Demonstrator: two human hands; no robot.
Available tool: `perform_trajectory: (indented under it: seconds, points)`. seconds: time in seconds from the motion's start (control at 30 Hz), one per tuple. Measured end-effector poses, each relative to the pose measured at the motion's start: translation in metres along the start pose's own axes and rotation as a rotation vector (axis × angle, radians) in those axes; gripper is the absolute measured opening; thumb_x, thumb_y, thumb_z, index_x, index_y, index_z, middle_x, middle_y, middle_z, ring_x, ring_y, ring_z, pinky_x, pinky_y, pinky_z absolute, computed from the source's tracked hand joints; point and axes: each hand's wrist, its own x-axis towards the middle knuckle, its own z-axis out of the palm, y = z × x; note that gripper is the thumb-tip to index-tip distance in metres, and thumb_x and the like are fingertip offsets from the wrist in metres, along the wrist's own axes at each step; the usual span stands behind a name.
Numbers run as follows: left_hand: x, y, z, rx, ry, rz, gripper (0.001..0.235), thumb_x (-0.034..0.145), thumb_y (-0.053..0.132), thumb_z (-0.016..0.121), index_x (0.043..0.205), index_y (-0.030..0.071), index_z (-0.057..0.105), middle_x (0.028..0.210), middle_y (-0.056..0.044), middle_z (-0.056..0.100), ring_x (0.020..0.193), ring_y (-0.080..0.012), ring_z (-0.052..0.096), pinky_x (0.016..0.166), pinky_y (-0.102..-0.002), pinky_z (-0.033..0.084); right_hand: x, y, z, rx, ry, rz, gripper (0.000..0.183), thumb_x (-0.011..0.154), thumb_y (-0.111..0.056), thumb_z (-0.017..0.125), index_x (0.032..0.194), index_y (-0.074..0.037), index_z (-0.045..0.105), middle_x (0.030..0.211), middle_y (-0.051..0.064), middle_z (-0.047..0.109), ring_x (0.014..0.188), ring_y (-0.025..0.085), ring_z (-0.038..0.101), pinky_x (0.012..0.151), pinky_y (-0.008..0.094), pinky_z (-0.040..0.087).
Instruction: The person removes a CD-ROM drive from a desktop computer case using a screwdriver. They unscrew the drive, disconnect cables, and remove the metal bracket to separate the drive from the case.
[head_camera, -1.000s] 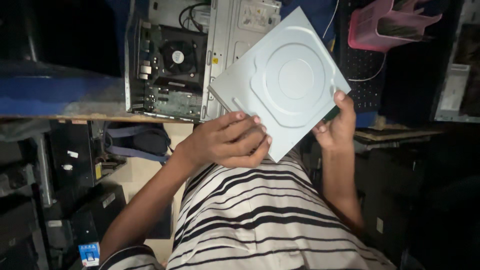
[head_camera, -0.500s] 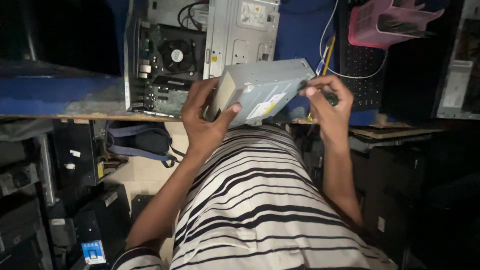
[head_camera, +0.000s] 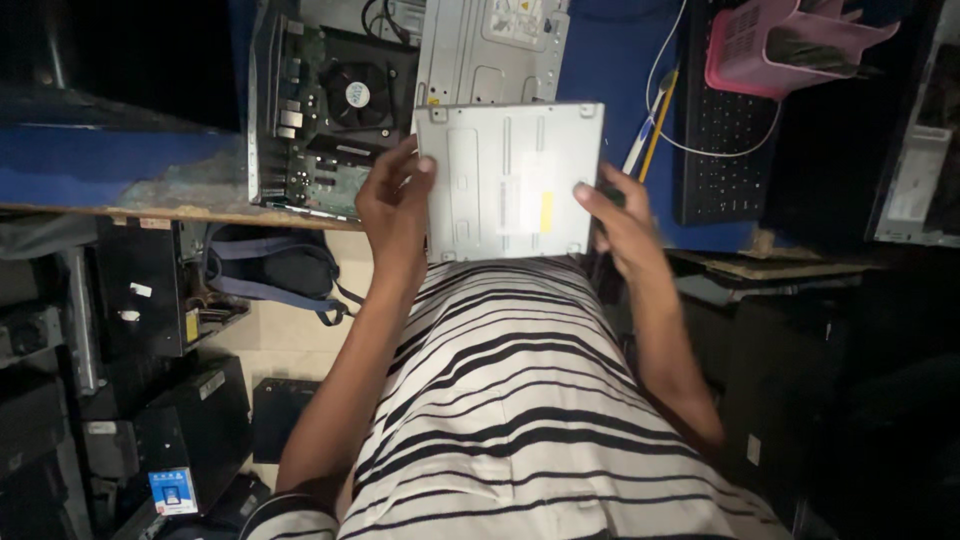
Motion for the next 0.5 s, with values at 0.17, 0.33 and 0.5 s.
perform_trajectory:
  seconds: [0.17,0.33,0.5]
  points:
    - [0.021,-0.033,-0.010,-0.062,0.010,0.017,0.035,0.101,0.016,0.062,0.130,-0.002,0.068,0.115,-0.008,0.074,0.102,-0.0118,0.065,0.091,-0.026,0.050,0.020,-0.004,0.036,-0.117,-0.041,-0.100,0.050,0.093,-0.034,0.076,0.121,0.005,0.063,0.086,0.009,0.069,0.059,0.007,0.059,0.040,0.022,0.038]
    - [0.029,-0.060,-0.021,0.101,0.109,0.043,0.026,0.106,0.011,0.060,0.122,-0.006,0.070,0.104,-0.008,0.070,0.095,-0.0122,0.059,0.086,-0.027,0.048,0.029,-0.015,0.044,0.056,-0.154,-0.067,0.046,0.086,-0.024,0.078,0.121,0.001,0.064,0.082,0.004,0.068,0.053,0.007,0.055,0.039,0.022,0.038]
    - [0.038,-0.061,-0.038,0.050,0.125,0.112,0.026,0.102,0.007,0.063,0.125,-0.003,0.068,0.110,-0.006,0.074,0.098,-0.0116,0.065,0.090,-0.026,0.050,0.038,-0.017,0.051,0.084,-0.263,-0.092,0.040,0.085,-0.012,0.081,0.117,0.005,0.066,0.079,0.004,0.065,0.049,0.006,0.048,0.040,0.022,0.035]
